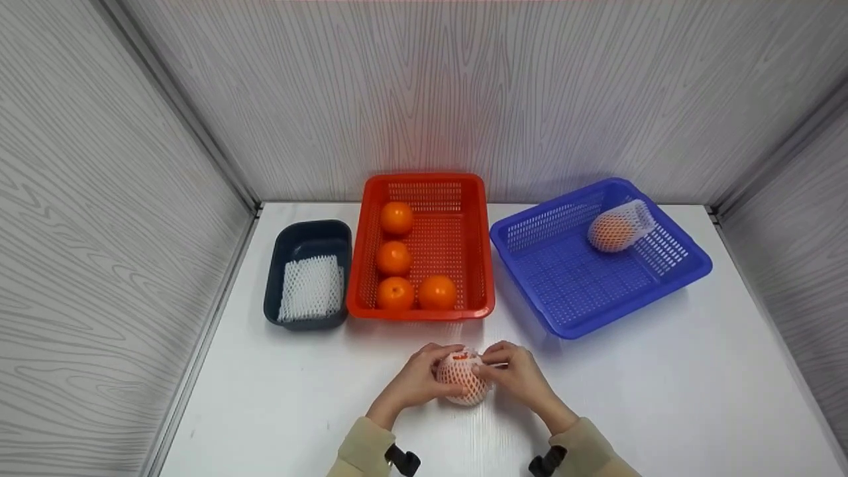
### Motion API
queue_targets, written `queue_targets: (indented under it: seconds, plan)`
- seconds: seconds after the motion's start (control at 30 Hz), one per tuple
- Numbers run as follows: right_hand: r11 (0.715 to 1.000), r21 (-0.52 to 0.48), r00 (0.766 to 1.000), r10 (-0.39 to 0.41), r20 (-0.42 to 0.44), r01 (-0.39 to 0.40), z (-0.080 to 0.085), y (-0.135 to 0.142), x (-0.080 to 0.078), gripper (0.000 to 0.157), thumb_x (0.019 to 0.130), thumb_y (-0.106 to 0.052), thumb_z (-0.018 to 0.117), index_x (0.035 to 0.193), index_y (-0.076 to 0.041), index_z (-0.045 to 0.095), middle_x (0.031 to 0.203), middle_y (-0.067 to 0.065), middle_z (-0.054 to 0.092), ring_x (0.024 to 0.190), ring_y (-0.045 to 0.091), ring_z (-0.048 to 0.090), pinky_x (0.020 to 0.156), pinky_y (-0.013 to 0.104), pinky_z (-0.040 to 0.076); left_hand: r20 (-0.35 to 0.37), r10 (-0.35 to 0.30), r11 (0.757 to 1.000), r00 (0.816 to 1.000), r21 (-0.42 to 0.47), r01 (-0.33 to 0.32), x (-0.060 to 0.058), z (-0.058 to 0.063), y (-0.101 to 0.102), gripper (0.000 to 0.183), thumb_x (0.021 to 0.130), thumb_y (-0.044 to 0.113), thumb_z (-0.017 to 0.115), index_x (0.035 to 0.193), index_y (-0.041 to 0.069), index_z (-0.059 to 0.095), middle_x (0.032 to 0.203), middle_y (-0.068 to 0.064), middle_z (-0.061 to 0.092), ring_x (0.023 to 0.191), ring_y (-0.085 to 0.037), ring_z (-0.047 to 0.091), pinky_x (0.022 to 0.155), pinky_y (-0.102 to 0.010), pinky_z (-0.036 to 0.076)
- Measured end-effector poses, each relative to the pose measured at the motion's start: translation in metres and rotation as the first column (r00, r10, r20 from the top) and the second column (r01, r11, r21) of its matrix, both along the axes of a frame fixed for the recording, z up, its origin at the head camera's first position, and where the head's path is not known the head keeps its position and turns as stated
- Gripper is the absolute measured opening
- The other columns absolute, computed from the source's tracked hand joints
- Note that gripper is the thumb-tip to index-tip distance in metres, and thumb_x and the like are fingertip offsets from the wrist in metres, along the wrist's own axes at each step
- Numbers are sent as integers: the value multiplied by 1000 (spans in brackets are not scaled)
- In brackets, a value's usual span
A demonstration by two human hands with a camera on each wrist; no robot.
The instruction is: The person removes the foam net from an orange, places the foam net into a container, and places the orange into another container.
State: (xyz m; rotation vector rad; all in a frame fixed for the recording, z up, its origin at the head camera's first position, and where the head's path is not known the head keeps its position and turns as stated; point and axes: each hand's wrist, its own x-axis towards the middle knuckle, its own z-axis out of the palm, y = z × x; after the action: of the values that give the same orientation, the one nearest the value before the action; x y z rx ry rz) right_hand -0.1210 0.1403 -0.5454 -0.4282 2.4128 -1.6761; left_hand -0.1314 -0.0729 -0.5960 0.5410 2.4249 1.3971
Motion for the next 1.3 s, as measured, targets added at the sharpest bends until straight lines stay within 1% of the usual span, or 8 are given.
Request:
queue_targets:
  seconds: [0.23,0.4,0.53,0.73,0.87,0.93,1.13,1.3]
  plan:
    - [998,-13,995,-69,-78,68,-1,-5,1,11,76,-2,71,83,5,68,88,19,59,87,33,57,69,38,51,-11,33,999,999,31,-33,1,1,2,60,69,47,74,122,24,59,108,7,50,96,-13,49,83,-32,44]
    - [996,-12,990,-93,-105,93,-1,-9,3,12,79,-3,68,86,4,63,88,15,62,86,30,58,67,38,50,-77,85,994,993,81,-78,-1,5,5,44,74,41,73,111,18,67,106,5,54,98,-14,50,82,-34,46]
    - [998,-34,994,-59,-87,56,-3,-8,4,19,79,-3,69,93,5,60,93,16,61,89,31,57,69,39,50,-108,113,990,988,100,-102,-2,7,6,37,76,35,72,105,12,70,102,4,57,96,-14,52,80,-33,46]
    - [998,-28,997,61,-54,-62,-5,-1,2,37,77,-9,72,109,4,60,107,17,57,99,32,52,74,47,48,-143,149,983,978,128,-130,-1,10,12,22,76,20,74,96,11,73,96,6,58,92,-12,53,78,-31,46]
    - [996,-30,997,81,-9,-81,-7,3,1,34,77,-11,72,106,3,63,111,20,54,101,32,51,79,51,46,-161,185,972,969,173,-157,-1,11,17,12,76,16,74,87,12,74,89,7,59,86,-11,54,76,-33,45]
    - [997,-42,998,68,9,-67,-9,4,0,28,77,-11,72,100,3,66,111,21,55,100,32,52,80,49,46,-156,195,968,968,190,-164,-1,11,20,11,76,17,74,86,13,74,86,8,59,84,-10,54,76,-33,45]
    - [998,-69,1000,0,6,1,-11,2,-1,14,76,-7,72,86,1,70,99,19,61,95,29,56,78,33,49,-132,195,955,972,251,-157,1,13,23,13,76,23,73,86,14,74,83,6,63,83,-11,57,81,-32,45]
    - [990,-87,994,-109,-18,107,-10,0,0,10,74,-2,72,84,0,70,84,11,65,80,20,59,68,26,50,-101,185,959,977,236,-157,3,12,18,27,75,30,74,98,16,70,95,5,62,92,-13,55,81,-37,45]
